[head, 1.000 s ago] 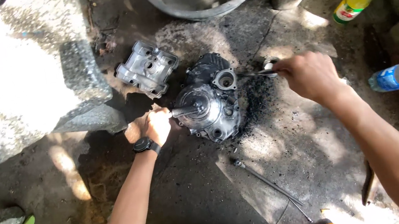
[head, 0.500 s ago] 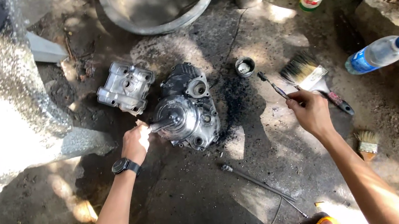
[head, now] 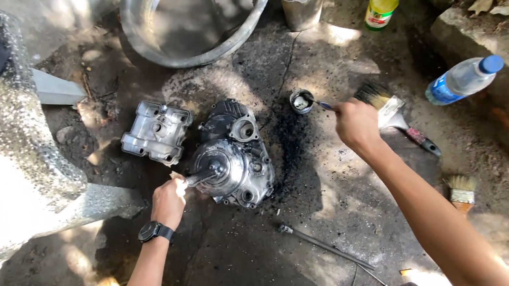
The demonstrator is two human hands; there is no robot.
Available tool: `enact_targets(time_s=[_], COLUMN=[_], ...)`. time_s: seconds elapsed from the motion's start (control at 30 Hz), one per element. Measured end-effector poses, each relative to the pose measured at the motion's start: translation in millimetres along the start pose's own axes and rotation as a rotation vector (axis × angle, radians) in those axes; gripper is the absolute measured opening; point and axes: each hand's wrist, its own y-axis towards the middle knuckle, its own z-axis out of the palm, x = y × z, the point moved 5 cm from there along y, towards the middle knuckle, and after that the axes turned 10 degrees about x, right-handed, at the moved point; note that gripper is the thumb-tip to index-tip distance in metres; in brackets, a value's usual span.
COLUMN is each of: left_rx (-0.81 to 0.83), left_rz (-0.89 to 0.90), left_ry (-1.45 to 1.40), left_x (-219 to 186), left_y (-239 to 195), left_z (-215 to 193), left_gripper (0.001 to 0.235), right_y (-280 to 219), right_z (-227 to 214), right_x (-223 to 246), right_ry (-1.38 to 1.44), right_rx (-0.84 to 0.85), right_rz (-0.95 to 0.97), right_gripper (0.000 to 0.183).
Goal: The person crouches on the ground cleaning a greasy motorcycle engine casing and a smaller metal cover. They scrape caked grime from the casing with a small metal pick, hold the casing steady with the other hand, and periodically brush loosened dirt off with a paintbrush.
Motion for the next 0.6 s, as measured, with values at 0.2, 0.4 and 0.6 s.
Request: enact_targets(time_s=[0.2,0.4,0.6], left_rx=[0.003,0.018,0.013], left_rz=[-0.025,-0.028,0.012], left_ry=[0.026,0.028,0.060], left_x=[3,-1,7], left_y=[2,-2,-4], left_z=[1,6,11], left_gripper=[0.026,0.022,0.017], right_y=[48,56,35], right_z=[45,61,40], right_x=[18,11,6], right_ry=[-0.289,-0.324,-0.318], right_rx=[0.175,0.222,0.151], right_rz=[-0.066,-0.053,-0.045], right_gripper=[0.020,0.023,0.020])
